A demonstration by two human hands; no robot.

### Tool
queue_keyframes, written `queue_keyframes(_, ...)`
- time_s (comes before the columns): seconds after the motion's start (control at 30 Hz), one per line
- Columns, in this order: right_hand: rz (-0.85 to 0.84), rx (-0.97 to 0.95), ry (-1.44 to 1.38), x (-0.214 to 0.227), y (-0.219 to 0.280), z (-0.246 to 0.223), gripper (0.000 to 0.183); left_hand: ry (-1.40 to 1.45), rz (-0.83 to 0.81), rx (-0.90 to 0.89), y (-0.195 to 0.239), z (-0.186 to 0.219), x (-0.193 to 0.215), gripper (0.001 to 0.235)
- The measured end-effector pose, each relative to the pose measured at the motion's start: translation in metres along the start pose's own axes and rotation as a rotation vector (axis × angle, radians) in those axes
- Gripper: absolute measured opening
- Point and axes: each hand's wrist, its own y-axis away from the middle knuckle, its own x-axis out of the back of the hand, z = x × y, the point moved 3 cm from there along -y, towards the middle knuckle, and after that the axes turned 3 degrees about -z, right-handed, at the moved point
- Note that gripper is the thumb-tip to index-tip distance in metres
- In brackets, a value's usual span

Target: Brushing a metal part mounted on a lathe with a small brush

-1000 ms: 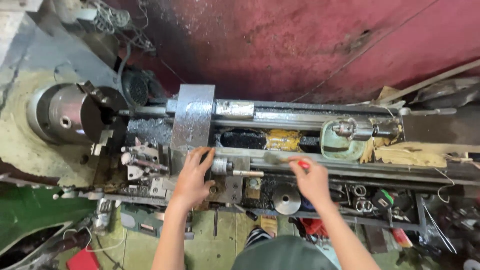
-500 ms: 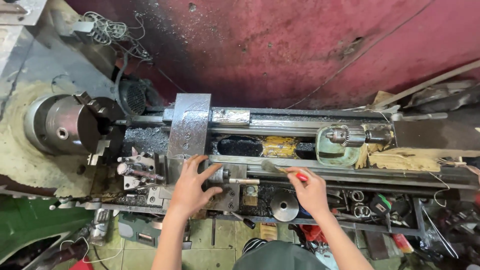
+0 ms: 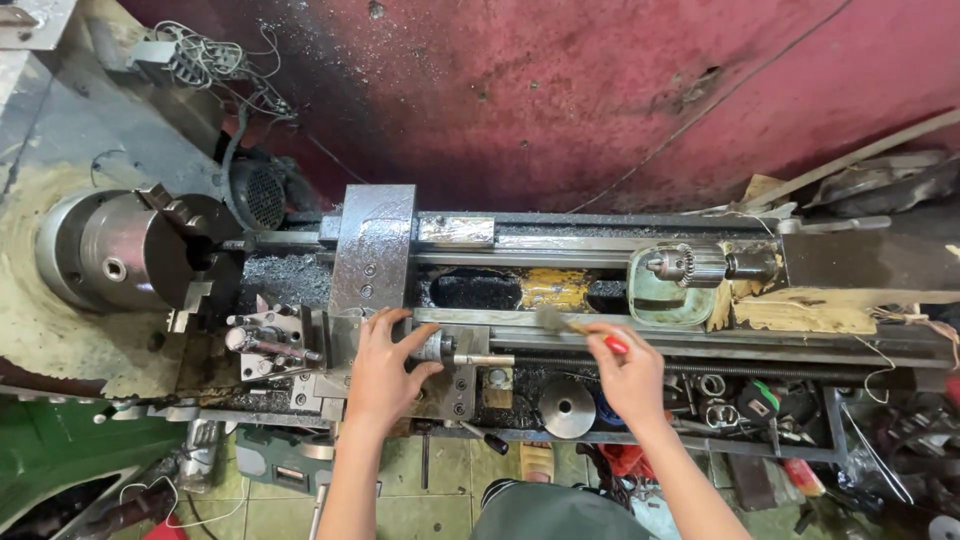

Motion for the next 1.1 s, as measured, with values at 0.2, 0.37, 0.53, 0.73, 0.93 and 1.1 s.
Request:
queue_keyframes(0.2, -0.036, 0.01, 0.169, 0.002, 0.003, 0.022, 0.011, 0.031, -0.008, 0.039, 0.001, 0.006, 0.005, 0.053)
queue_keyframes(0.37, 0.097, 0.101, 0.166, 0.013, -0.005, 0.012, 0.009, 0.018, 0.025, 0.008, 0.001, 0.006, 0.004, 0.053)
queue_keyframes(0.53, -0.017, 0.026, 0.052, -0.003, 0.001, -0.008, 0.01, 0.005, 0.033, -0.003, 0.002, 0.005, 0.002, 0.054)
queue_keyframes(0.73, -0.025, 0.009, 0.113, 0.0, 0.011, -0.019, 0.011, 0.045, 0.019, 0.028, 0.004, 0.007, 0.005, 0.051)
queue_keyframes(0.93, 0.136, 0.015, 0.212, 0.021, 0.011, -0.009, 0.008, 0.056, 0.022, 0.035, 0.004, 0.005, 0.003, 0.052)
queue_keyframes(1.1, 0.068, 0.017, 0.068, 0.02, 0.009, -0.023, 0.016, 0.072, 0.076, -0.079, 0.002, 0.001, 0.0, 0.049)
